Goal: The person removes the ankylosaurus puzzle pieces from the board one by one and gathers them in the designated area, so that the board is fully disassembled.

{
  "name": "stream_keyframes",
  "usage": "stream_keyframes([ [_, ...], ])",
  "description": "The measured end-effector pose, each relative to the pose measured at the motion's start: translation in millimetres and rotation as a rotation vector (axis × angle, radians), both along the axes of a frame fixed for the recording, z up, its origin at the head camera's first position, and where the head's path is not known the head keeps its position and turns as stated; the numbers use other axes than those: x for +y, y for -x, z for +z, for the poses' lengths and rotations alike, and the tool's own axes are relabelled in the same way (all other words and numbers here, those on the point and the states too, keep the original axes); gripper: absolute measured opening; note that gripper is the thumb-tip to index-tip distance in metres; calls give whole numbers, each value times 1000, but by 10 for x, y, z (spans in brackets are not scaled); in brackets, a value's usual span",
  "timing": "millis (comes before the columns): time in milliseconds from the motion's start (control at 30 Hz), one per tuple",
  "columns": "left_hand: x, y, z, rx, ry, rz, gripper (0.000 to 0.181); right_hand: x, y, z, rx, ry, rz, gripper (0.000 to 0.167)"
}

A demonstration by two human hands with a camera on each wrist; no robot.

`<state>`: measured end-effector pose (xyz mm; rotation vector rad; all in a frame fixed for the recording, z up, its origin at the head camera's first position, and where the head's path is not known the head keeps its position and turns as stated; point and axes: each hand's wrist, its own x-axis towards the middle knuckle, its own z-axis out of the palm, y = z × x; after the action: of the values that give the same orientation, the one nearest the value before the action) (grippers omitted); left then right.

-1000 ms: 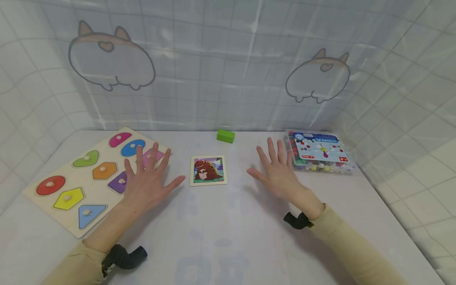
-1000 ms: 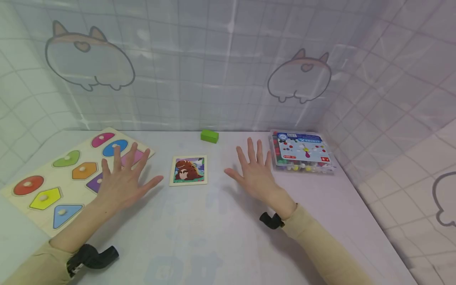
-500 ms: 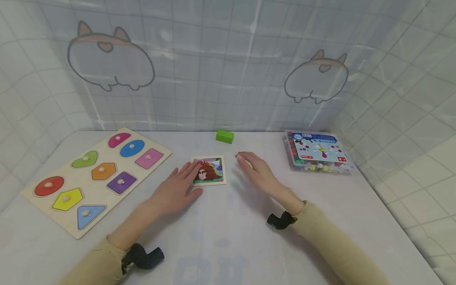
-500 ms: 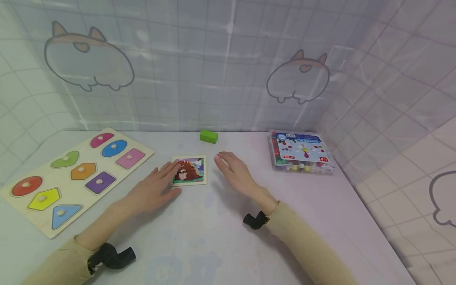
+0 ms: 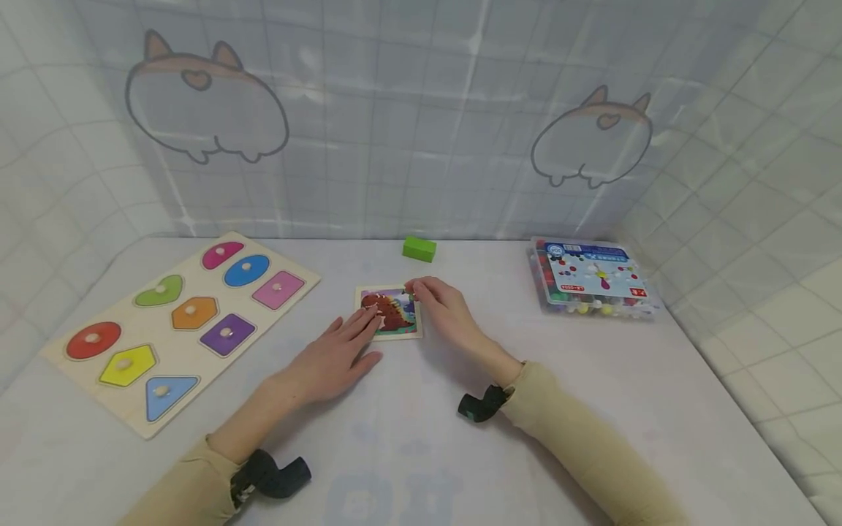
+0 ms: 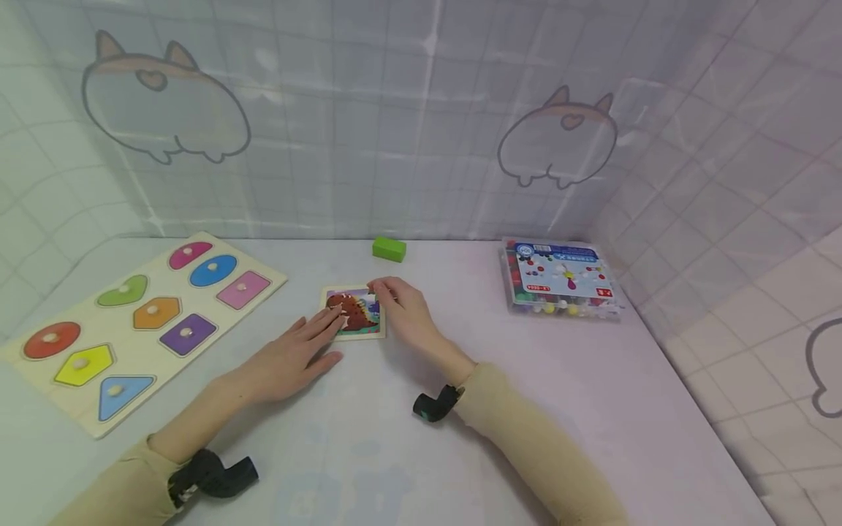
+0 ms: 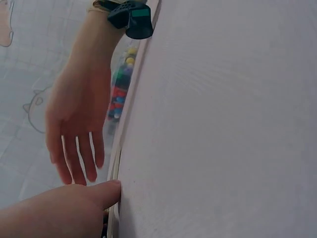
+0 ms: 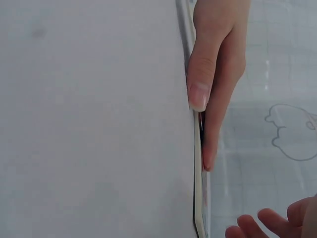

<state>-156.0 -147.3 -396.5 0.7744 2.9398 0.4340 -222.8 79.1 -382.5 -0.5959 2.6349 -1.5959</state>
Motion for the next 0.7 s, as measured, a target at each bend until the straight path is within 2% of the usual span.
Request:
stream_keyframes([
  [300, 7, -1, -2, 3, -4, -6, 69, -286, 139, -81, 49, 3, -2, 27],
  [467, 0, -4, -6, 10, -14, -9, 68, -444, 238, -125, 76, -64, 7, 26],
  [700, -2, 0, -28, 16, -22, -13, 68, -561, 368, -163, 66, -177, 41, 26],
])
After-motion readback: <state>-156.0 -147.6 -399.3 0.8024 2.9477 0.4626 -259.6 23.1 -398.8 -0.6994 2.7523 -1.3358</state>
